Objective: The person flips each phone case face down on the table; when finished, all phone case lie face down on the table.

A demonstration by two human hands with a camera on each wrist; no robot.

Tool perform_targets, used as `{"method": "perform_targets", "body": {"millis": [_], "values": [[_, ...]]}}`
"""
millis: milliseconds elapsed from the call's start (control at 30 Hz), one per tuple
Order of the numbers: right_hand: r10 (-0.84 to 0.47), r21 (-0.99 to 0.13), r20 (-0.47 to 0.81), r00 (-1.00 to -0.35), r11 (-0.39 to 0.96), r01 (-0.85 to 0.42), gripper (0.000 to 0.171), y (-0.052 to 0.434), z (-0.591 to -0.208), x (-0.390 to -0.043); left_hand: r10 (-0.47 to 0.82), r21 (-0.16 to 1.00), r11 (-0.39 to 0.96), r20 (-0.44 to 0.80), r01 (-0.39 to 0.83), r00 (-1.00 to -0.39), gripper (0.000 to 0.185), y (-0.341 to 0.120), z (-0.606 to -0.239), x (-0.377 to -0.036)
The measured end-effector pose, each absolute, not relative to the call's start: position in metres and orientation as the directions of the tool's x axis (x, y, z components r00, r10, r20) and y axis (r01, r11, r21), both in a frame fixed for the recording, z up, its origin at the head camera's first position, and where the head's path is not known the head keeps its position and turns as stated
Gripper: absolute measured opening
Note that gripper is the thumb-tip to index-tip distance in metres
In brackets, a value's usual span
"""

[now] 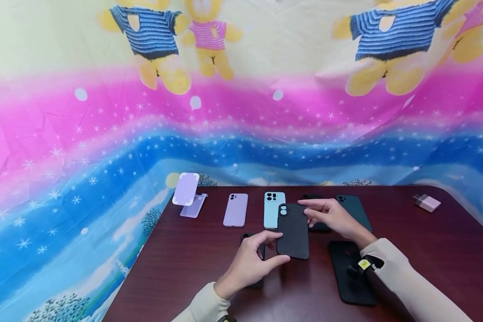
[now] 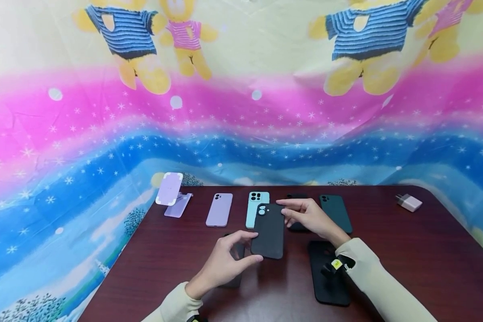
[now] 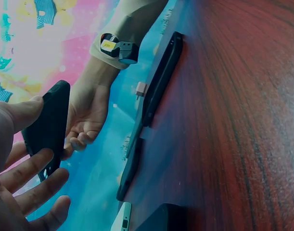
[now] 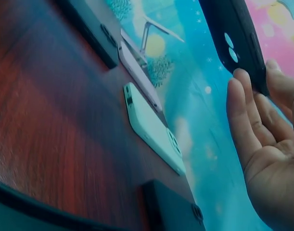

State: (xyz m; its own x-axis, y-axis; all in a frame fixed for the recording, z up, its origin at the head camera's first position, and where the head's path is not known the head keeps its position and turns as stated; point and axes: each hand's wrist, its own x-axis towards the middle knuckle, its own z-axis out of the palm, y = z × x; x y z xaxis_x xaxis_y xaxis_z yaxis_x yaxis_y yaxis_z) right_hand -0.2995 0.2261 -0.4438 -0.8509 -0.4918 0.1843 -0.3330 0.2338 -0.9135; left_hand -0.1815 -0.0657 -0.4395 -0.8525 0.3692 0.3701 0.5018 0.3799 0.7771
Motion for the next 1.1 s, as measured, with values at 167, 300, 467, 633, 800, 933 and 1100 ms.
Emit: {"method": "perform_targets", "body": {"millis": [167,300,467,633,800,933,1100], "values": [[-0.522,-0.901,0.19,-0.831,0.243,-0.359,0.042,0.229,-0.443,-0.298,0.408,0.766,0.402,0.341,0.502,-0.847,0.046,-0.065,-0.444,-0.181],[-0.538,-0.894,0.194,-0.821,0.247,-0.373,0.042,0.229,-0.443,-0.298,0.415,0.77,0.403,0.328,0.494,-0.849,0.045,-0.065,-0.444,-0.181],[-0.543,-0.855,0.194,-0.817,0.315,-0.413,0.041,0.231,-0.445,-0.298,0.421,0.768,0.414,0.313,0.488,-0.851,0.044,-0.063,-0.445,-0.18],[-0.565,-0.802,0.157,-0.81,0.406,-0.439,0.041,0.234,-0.451,-0.298,0.459,0.765,0.433,0.267,0.476,-0.847,0.043,-0.061,-0.453,-0.181],[-0.614,-0.792,0.121,-0.78,0.414,-0.449,0.044,0.239,-0.458,-0.298,0.491,0.774,0.454,0.196,0.441,-0.849,0.043,-0.059,-0.457,-0.181],[-0.647,-0.77,0.092,-0.757,0.436,-0.466,0.047,0.242,-0.463,-0.3,0.529,0.756,0.459,0.19,0.467,-0.827,0.039,-0.056,-0.461,-0.184],[-0.669,-0.75,0.022,-0.743,0.481,-0.455,0.048,0.243,-0.474,-0.299,0.58,0.74,0.434,0.207,0.514,-0.788,0.024,-0.051,-0.472,-0.187]]}}
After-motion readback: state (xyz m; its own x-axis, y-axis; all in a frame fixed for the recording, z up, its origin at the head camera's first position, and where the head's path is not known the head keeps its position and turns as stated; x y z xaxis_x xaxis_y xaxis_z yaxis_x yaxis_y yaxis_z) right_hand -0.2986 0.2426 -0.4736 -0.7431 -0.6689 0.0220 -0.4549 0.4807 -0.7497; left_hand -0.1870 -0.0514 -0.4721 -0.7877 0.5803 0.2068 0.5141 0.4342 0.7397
